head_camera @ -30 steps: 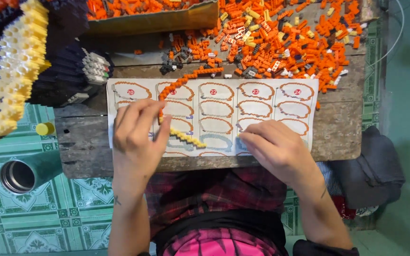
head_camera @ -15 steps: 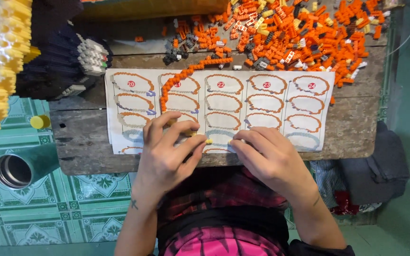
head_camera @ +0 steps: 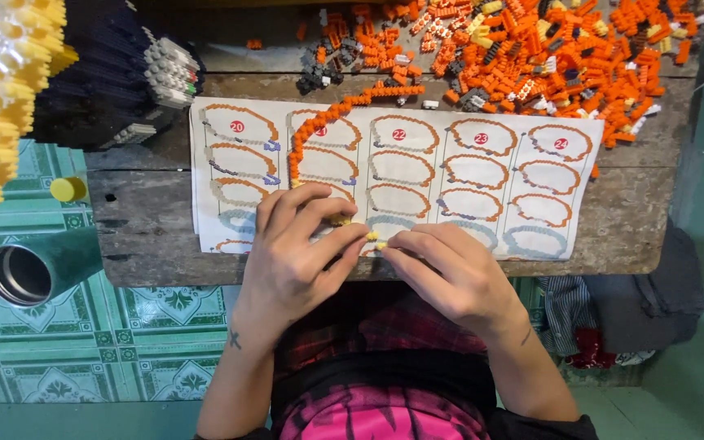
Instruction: Assembling small plastic building blocks into a curved chain following a numbered template on paper.
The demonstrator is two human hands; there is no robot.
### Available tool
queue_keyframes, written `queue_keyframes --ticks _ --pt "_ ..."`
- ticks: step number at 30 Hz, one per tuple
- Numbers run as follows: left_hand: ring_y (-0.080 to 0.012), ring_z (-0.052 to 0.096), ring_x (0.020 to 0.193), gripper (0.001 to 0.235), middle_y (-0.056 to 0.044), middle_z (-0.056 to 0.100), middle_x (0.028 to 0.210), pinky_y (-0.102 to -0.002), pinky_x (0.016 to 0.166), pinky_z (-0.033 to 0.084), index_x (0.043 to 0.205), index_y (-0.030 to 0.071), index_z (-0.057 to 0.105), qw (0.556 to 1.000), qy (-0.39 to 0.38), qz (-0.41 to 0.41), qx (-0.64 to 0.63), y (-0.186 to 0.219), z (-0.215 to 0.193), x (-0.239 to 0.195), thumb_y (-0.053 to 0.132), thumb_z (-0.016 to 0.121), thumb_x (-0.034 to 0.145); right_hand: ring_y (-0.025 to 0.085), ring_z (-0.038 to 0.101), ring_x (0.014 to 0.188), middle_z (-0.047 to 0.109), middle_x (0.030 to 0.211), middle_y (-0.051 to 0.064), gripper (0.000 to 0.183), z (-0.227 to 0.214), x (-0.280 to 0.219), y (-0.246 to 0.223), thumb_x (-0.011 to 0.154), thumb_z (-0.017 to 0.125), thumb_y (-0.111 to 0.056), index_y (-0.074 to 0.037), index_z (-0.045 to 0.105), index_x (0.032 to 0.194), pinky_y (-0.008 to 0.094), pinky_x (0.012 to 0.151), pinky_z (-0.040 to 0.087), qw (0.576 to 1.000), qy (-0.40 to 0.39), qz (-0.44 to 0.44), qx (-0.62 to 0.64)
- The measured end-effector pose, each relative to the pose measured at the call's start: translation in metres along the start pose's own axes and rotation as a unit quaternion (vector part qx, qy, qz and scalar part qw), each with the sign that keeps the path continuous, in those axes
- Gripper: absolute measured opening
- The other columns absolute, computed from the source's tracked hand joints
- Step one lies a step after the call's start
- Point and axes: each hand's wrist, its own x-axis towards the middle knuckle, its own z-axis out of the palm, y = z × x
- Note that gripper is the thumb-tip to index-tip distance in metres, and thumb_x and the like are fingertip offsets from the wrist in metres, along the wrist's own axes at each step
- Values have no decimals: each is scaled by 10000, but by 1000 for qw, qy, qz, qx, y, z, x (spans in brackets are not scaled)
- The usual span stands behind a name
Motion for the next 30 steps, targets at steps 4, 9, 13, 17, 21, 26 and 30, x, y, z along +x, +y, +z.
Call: queue_keyframes --ticks 4,9,13,17,21,26,30 --pt "-338 667 1264 84 -67 771 1243 -473 1082 406 1132 114 818 1000 -5 -1 -3 -1 0 -1 158 834 1062 355 703 899 712 1096 228 32 2 0 1 1094 718 77 103 734 1104 430 749 550 1000 -8 6 4" --pt "-341 662 1271 88 -75 766 1257 -484 1094 402 1129 109 816 1000 -13 -4 -2 0 -1 -2 154 830 1055 342 703 906 719 1118 225 62 5 -1 2 1101 717 66 98 758 1134 425 743 533 1000 -12 2 -5" --pt "-344 663 1261 79 -71 762 1241 -482 1093 401 1134 116 815 1000 -12 0 0 -1 -1 -1 163 817 1071 333 700 892 715 1105 219 48 6 -1 2 1092 729 81 93 762 1124 420 735 530 1000 -13 -2 -14" --pt "-337 668 1252 64 -64 765 1242 -475 1085 400 1124 123 824 1000 -4 0 -4 -1 -1 0 160 807 1074 327 717 898 732 1106 219 52 7 -3 3 1089 740 72 83 778 1123 409 716 516 1000 -7 -9 -23" --pt "-332 666 1262 84 -61 765 1258 -474 1084 395 1144 127 826 1000 -7 -1 3 0 -1 -1 161 824 1067 324 716 905 731 1116 214 57 7 -3 3 1096 734 63 79 774 1134 408 724 515 1000 -12 -9 -27" --pt "-342 658 1265 89 -63 761 1263 -482 1094 401 1149 129 821 1000 -11 -2 1 0 -1 -1 180 814 1076 334 728 915 729 1114 221 53 7 -1 2 1101 728 59 80 765 1132 416 732 531 999 -9 -9 -33" --pt "-346 658 1261 72 -64 754 1250 -481 1103 409 1129 122 820 1000 -7 1 -4 0 -2 0 176 800 1086 354 714 949 728 1140 217 109 6 -2 0 1125 692 22 72 757 1197 425 782 551 999 -17 8 -40"
